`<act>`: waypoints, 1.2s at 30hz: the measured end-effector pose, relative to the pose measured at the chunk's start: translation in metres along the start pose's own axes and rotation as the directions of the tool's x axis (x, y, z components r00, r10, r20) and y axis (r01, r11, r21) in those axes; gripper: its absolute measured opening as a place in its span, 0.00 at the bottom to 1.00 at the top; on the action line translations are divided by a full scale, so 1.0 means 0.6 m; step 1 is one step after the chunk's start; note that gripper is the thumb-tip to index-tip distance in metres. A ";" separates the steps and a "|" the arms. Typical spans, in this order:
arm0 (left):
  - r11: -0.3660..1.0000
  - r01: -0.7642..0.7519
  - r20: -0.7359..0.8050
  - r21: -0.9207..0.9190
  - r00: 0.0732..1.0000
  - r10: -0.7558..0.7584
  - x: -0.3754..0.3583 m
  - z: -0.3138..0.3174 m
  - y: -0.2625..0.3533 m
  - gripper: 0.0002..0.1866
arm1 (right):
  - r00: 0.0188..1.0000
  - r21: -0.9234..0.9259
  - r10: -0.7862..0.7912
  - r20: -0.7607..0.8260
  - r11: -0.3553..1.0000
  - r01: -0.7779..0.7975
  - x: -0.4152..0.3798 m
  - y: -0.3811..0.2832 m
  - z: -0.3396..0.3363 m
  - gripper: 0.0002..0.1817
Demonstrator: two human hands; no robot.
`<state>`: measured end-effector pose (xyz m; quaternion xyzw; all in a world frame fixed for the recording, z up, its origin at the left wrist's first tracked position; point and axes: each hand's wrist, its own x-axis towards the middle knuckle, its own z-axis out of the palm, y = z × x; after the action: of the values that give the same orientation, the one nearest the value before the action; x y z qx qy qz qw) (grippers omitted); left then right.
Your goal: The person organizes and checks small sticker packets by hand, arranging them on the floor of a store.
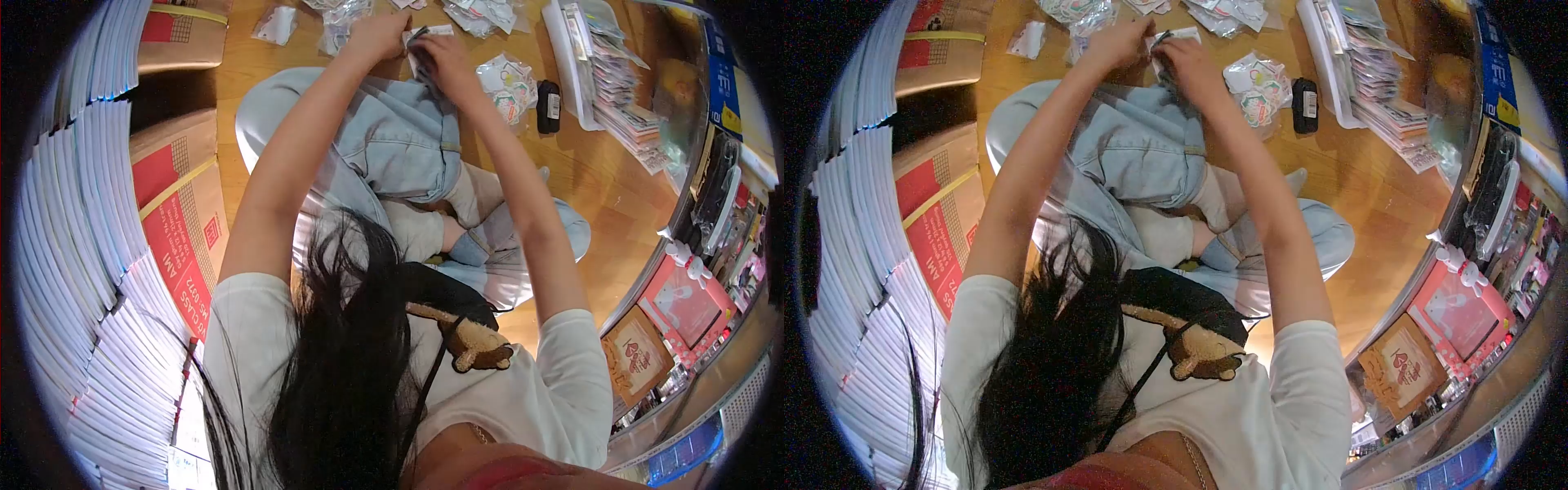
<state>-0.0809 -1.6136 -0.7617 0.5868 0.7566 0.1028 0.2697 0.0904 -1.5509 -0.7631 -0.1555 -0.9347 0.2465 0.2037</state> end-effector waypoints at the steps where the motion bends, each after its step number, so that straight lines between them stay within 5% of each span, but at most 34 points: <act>1: 1.000 0.006 0.017 -0.002 1.000 -0.006 0.005 0.005 -0.002 0.25 | 0.999 -0.025 -0.036 0.019 0.999 0.037 0.008 0.008 -0.008 0.13; 5: 1.000 0.020 -0.087 0.010 0.996 -0.019 0.000 0.009 0.000 0.28 | 0.904 -0.071 0.309 -0.297 0.937 -0.343 0.008 0.003 0.011 0.17; 10: 0.998 0.058 -0.039 0.011 0.998 -0.057 0.004 0.009 0.001 0.27 | 0.988 0.218 0.150 0.036 0.964 -0.154 -0.014 -0.023 0.000 0.16; 13: 0.999 0.006 -0.155 -0.041 0.988 -0.012 -0.005 0.008 0.006 0.20 | 0.971 0.148 0.128 0.201 0.976 -0.159 0.005 0.015 -0.045 0.15; 14: 0.998 -0.018 -0.212 -0.064 0.977 0.004 -0.008 0.009 0.010 0.18 | 0.980 0.004 0.157 0.124 0.987 -0.159 0.012 0.021 -0.047 0.14; 17: 0.994 0.059 -0.125 -0.095 0.990 -0.071 -0.005 0.000 0.013 0.18 | 0.979 0.078 0.186 -0.078 0.981 -0.180 0.016 0.027 0.000 0.19; 18: 0.991 0.042 -0.134 -0.127 0.989 -0.059 -0.001 0.007 0.007 0.18 | 0.994 -0.054 0.102 -0.044 0.993 -0.104 0.010 0.009 0.010 0.26; 22: 0.993 0.041 -0.173 -0.108 0.983 -0.060 0.005 0.023 -0.004 0.18 | 0.952 0.054 0.073 0.297 0.994 -0.093 -0.039 -0.027 -0.025 0.32; 26: 0.994 0.022 -0.140 -0.105 0.989 -0.037 -0.005 0.007 0.007 0.19 | 0.963 -0.223 0.012 0.268 0.973 0.050 -0.046 0.022 -0.047 0.26; 29: 0.993 0.065 -0.194 -0.100 0.977 -0.083 0.006 0.023 0.002 0.19 | 0.990 -0.190 0.137 0.013 0.973 -0.132 -0.012 0.017 0.011 0.25; 32: 0.988 -0.049 -0.274 -0.148 0.962 0.006 0.004 0.031 -0.009 0.20 | 0.987 -0.047 0.123 0.104 0.992 -0.119 -0.018 -0.021 0.027 0.26; 36: 0.990 0.043 -0.165 -0.134 0.984 -0.065 0.008 0.024 -0.002 0.20 | 0.941 0.058 0.066 0.333 0.994 -0.090 -0.058 0.007 -0.036 0.27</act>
<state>-0.0748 -1.6119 -0.7756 0.5366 0.7839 0.1937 0.2450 0.1314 -1.5524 -0.7591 -0.1414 -0.9391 0.3107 0.0397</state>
